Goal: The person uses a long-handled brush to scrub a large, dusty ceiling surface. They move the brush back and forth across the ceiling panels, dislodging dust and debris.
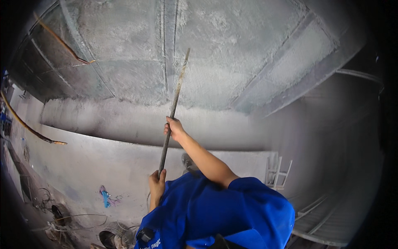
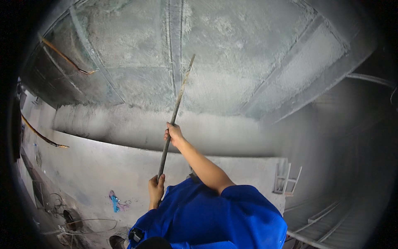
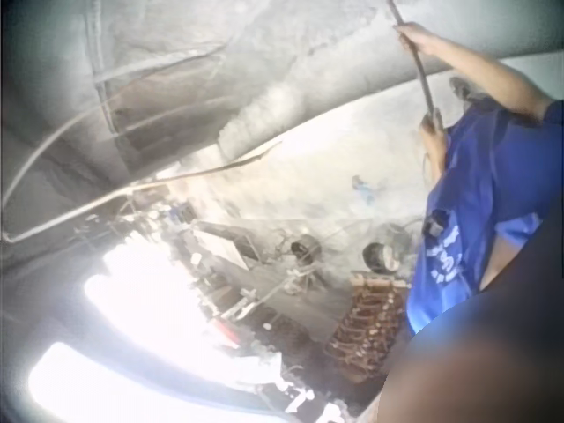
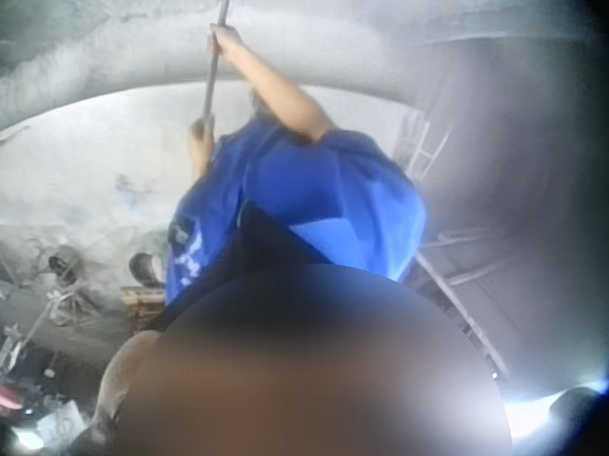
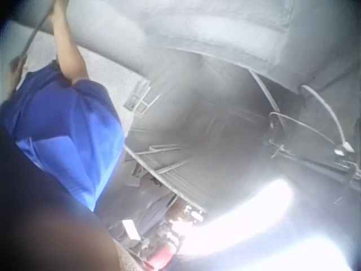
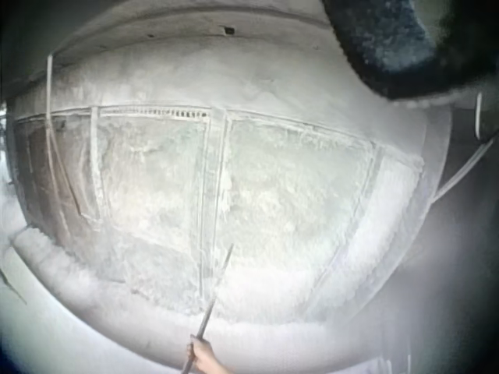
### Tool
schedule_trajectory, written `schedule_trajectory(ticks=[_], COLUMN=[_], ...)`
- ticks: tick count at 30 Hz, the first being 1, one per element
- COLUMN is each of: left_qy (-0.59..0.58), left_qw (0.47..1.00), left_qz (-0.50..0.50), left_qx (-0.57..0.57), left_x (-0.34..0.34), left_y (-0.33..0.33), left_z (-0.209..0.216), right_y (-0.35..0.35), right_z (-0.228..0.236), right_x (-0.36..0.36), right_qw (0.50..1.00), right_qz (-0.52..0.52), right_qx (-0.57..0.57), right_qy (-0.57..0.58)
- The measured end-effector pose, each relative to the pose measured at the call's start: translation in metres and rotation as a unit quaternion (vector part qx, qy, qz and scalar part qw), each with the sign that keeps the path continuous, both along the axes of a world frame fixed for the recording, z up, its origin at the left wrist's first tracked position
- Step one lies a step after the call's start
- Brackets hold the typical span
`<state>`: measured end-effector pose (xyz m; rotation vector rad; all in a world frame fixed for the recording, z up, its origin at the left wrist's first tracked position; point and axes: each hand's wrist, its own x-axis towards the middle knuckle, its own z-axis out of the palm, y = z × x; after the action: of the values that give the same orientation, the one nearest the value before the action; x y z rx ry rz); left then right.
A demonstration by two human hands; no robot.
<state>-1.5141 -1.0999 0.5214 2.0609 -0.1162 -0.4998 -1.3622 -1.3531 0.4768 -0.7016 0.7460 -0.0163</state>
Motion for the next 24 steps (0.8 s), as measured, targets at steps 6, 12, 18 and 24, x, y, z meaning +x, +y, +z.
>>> schedule_trajectory(ticks=[6,12,18,24], left_qy=[0.006,-0.047,-0.209,-0.292], left_qw=[0.992,0.967,0.948,0.92], left_qz=[0.068,0.062,0.011,-0.059], left_qx=[-0.103,-0.243,-0.238,-0.255], left_x=[-0.013,0.022,0.063,0.101], left_y=[-0.004,-0.059,-0.112,-0.144], left_z=[0.002,0.063,0.162,0.241], right_y=[0.009,-0.017,-0.05,-0.085], right_z=[0.1,0.232,0.351,0.419], right_x=[0.002,0.029,0.046,0.04], right_qw=[0.991,0.949,0.892,0.856], right_qz=[0.04,0.031,0.009,-0.092], right_qx=[-0.053,-0.118,-0.235,-0.302], right_qy=[-0.119,-0.291,-0.385,-0.409])
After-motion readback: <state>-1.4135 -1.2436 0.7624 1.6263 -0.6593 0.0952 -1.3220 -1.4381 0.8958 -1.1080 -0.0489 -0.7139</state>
